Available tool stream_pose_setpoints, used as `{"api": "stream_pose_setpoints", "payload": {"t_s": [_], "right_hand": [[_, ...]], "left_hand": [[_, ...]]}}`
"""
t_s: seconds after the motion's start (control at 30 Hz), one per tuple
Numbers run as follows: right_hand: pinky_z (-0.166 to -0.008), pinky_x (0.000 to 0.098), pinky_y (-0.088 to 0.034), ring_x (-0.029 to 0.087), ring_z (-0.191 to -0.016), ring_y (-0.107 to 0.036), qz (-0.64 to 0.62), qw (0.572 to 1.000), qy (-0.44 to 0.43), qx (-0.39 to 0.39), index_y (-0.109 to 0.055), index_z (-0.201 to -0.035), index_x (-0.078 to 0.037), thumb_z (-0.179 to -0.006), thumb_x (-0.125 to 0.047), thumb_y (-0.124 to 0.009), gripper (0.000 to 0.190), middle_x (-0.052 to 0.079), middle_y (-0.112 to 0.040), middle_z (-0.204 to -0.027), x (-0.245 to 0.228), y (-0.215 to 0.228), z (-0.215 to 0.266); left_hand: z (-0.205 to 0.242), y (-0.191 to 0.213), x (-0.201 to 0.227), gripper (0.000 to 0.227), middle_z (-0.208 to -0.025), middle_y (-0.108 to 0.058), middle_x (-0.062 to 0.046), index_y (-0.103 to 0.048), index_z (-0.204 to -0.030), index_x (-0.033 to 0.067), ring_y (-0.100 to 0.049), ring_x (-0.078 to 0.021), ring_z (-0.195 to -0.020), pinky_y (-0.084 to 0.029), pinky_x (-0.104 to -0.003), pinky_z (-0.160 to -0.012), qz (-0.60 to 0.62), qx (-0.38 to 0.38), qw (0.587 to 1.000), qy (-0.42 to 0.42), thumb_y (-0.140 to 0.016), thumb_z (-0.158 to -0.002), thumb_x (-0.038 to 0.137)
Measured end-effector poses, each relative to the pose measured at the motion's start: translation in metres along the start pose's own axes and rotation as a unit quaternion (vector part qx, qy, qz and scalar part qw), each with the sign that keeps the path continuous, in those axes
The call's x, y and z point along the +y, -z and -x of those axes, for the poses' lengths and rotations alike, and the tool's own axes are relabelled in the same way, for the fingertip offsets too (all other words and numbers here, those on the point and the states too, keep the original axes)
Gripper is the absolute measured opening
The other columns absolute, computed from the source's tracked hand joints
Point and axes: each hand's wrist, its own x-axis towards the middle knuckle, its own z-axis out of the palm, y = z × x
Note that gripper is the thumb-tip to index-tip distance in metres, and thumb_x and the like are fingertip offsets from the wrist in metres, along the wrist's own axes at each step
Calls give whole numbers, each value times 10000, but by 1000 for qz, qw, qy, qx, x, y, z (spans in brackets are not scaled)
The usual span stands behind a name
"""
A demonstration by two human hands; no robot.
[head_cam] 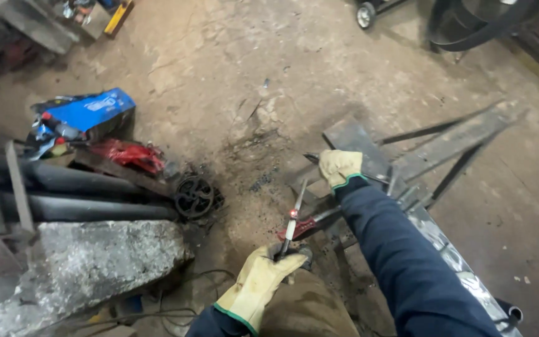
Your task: Welding metal pieces together on a sawhorse using a welding torch.
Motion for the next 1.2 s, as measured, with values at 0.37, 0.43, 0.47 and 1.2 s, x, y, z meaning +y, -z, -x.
{"api": "stream_pose_setpoints", "payload": {"t_s": [0.37, 0.43, 0.47, 1.2], "right_hand": [[-807, 422, -573, 321, -965, -722, -160, 968, -192, -17, -678, -1211, -156, -851, -447, -693, 464, 168, -757, -1045, 34, 205, 99], [-844, 423, -569, 321, -1007, -715, -276, 946, -167, 17, -625, -1277, -131, -855, -401, -719, 509, 195, -731, -1124, 37, 211, 160], [-881, 423, -564, 322, -1050, -709, -391, 911, -126, 46, -573, -1344, -105, -860, -355, -748, 571, 223, -706, -1203, 36, 212, 192], [-1002, 332, -592, 193, -1179, -682, -419, 859, -275, -103, -431, -1544, -174, -762, -195, -780, 857, 41, -682, -1338, 58, 183, 448]], "left_hand": [[-34, -6, 5, 256, -914, -709, -146, -710, -1071, -3, -691, -194, -709, -582, -311, -640, 88, -44, 994, -42, -757, -891, 173], [-16, -34, 36, 257, -1026, -730, -132, -720, -1079, 42, -721, -189, -822, -615, -334, -730, 107, -87, 990, -32, -740, -863, 179], [-6, -48, 51, 271, -1139, -751, -118, -731, -1087, 85, -751, -185, -934, -648, -358, -819, 130, -117, 984, -18, -724, -836, 187], [-24, -198, -57, 287, -1047, -758, -127, -657, -1147, -64, -706, -176, -968, -555, -280, -893, -80, -296, 952, -23, -702, -900, 76]]}}
